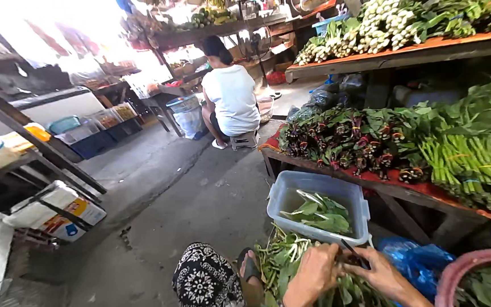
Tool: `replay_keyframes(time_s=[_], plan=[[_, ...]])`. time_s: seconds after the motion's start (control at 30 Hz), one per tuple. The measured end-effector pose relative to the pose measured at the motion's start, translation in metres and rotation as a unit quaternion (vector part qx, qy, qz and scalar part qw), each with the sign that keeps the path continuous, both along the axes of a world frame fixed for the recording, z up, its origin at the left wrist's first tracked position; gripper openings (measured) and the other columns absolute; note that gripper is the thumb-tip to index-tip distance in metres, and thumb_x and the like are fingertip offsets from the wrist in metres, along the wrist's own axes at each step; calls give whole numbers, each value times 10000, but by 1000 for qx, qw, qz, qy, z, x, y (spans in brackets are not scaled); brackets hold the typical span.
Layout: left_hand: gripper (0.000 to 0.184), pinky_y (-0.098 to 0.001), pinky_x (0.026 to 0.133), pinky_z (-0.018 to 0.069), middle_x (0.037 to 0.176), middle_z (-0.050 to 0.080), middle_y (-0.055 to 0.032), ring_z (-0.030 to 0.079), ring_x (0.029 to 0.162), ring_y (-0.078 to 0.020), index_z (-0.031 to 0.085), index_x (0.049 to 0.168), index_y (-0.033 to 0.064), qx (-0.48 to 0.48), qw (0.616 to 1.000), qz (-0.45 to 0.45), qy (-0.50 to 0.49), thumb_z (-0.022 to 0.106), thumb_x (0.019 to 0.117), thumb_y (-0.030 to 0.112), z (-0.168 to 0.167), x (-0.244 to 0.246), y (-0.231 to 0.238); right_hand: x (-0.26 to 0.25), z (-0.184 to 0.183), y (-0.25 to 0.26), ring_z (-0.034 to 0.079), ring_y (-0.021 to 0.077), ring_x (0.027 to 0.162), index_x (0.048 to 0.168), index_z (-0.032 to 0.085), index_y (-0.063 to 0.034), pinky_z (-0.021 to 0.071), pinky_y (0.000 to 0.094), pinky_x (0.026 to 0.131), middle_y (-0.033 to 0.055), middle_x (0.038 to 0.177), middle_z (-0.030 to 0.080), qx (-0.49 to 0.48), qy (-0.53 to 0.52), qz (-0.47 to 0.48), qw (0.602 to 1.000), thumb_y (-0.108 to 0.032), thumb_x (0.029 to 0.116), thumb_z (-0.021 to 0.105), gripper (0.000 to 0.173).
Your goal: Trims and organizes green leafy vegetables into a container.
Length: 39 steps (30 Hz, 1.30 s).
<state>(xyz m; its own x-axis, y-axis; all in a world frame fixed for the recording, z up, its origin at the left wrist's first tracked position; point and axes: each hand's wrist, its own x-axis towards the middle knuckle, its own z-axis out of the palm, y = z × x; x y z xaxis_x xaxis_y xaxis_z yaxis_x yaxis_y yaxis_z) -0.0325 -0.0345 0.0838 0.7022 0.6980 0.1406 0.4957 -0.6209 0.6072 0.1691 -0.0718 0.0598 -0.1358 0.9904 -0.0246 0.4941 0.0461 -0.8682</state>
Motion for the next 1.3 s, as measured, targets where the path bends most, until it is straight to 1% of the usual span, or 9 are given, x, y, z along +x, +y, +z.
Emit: replay_keyframes(time_s=[0.23,0.47,0.67,0.77,0.9,1.0,1.13,1.2,1.3], plan=[[201,-527,744,587,908,697,-235,720,826,-372,682,998,-103,73,996,-51,0,673,858,42,-14,-24,-6,-19,-3,-5,697,380,920,1002,742,61,530,567,873,229,976,723,23,-79,62,995,-29,861,705,171],[229,-394,816,592,943,740,-156,718,826,-202,694,1151,-67,-228,962,-127,-77,623,959,37,2,-51,11,-8,-10,-8,696,340,835,944,746,21,553,568,771,175,918,714,71,-90,115,987,-51,863,678,128],[226,-375,838,616,1072,753,-81,736,961,-216,688,1128,120,-408,713,46,-568,659,906,87,49,-74,33,24,16,-9,651,206,744,1033,752,-20,545,454,726,117,858,709,64,-33,7,997,-174,922,647,218],[295,-337,762,611,1091,747,-73,735,929,-190,588,1176,130,-427,592,145,-668,325,1054,75,76,-78,50,32,22,-14,614,194,709,1015,741,-22,515,444,700,97,801,669,11,-64,26,998,-207,944,653,217],[340,-344,814,613,1135,746,-80,738,984,-199,661,1189,113,-443,507,117,-730,337,1086,129,86,-79,63,25,27,-16,593,153,681,980,748,-39,501,397,672,67,772,660,15,-73,33,997,-183,931,671,171],[345,-327,818,619,1137,750,-90,742,998,-190,698,1167,81,-466,487,102,-732,369,1076,131,84,-74,65,25,28,-15,629,249,736,995,748,-23,511,485,726,124,796,674,-5,-128,32,991,-180,937,706,172],[299,-353,786,622,1039,743,-86,737,913,-195,707,1129,99,-482,508,69,-711,419,1054,131,78,-68,61,23,24,-8,607,459,1203,1348,633,-10,454,654,1016,269,1267,648,-136,-259,-1,956,-394,914,781,598],[231,-346,760,624,967,739,-85,734,855,-196,716,1099,106,-453,561,10,-693,506,1001,96,74,-68,58,23,18,-3,565,471,1267,1387,572,19,444,657,1029,289,1336,599,-193,-300,-8,934,-397,962,722,613],[131,-396,969,558,951,756,-36,723,973,-186,775,1024,176,-346,715,-113,-597,675,947,210,73,-72,57,20,17,1,591,468,1244,1363,574,16,464,647,1002,290,1284,634,-240,-337,-7,910,-363,1019,640,516]])
